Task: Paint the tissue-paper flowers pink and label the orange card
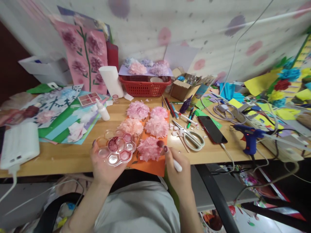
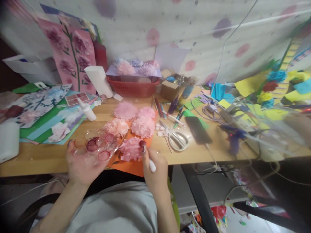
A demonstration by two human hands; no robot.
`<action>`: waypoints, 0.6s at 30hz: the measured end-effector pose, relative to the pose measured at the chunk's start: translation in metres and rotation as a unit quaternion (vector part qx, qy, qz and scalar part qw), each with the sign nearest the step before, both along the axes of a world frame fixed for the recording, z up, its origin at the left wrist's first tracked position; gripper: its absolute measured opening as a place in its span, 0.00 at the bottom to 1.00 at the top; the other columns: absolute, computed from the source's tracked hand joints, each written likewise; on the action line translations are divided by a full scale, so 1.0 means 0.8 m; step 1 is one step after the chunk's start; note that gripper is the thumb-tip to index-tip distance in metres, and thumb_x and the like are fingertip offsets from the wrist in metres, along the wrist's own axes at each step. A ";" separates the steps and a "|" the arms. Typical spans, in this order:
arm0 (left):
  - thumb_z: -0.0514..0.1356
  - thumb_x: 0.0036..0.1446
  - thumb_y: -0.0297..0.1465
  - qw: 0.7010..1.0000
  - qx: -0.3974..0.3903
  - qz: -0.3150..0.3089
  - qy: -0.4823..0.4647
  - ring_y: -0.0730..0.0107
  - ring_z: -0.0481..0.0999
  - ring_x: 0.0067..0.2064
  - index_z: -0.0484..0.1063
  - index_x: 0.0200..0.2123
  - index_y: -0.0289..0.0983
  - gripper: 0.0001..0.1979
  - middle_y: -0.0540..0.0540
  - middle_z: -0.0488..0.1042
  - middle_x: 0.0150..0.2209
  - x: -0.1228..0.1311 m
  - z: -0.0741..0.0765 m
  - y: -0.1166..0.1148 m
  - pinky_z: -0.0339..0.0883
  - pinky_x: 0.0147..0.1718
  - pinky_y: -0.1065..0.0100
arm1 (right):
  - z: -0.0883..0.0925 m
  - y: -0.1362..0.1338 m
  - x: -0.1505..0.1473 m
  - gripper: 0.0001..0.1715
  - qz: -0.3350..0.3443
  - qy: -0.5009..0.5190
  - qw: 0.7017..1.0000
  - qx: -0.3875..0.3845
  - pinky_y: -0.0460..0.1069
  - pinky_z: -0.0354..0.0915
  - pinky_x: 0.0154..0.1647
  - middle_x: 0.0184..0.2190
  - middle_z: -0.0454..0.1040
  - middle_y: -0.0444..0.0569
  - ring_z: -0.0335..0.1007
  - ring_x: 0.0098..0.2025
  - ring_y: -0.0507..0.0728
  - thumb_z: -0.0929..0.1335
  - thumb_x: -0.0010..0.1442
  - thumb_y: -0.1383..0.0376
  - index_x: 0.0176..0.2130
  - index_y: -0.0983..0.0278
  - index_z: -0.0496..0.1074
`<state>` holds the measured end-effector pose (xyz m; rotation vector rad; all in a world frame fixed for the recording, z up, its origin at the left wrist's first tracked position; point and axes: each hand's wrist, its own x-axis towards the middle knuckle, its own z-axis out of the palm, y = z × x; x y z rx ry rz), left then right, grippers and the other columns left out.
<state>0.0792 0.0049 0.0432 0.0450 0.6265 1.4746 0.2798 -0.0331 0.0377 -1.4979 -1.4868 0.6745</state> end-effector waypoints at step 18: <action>0.59 0.54 0.50 0.998 0.009 -0.052 -0.030 0.52 0.81 0.45 0.78 0.42 0.35 0.24 0.37 0.82 0.43 -0.004 -0.002 -0.002 0.77 0.42 0.56 | 0.019 -0.007 0.001 0.30 0.311 0.078 0.917 -0.236 0.46 0.53 0.22 0.16 0.66 0.42 0.57 0.19 0.50 0.62 0.67 0.48 0.24 0.64 0.72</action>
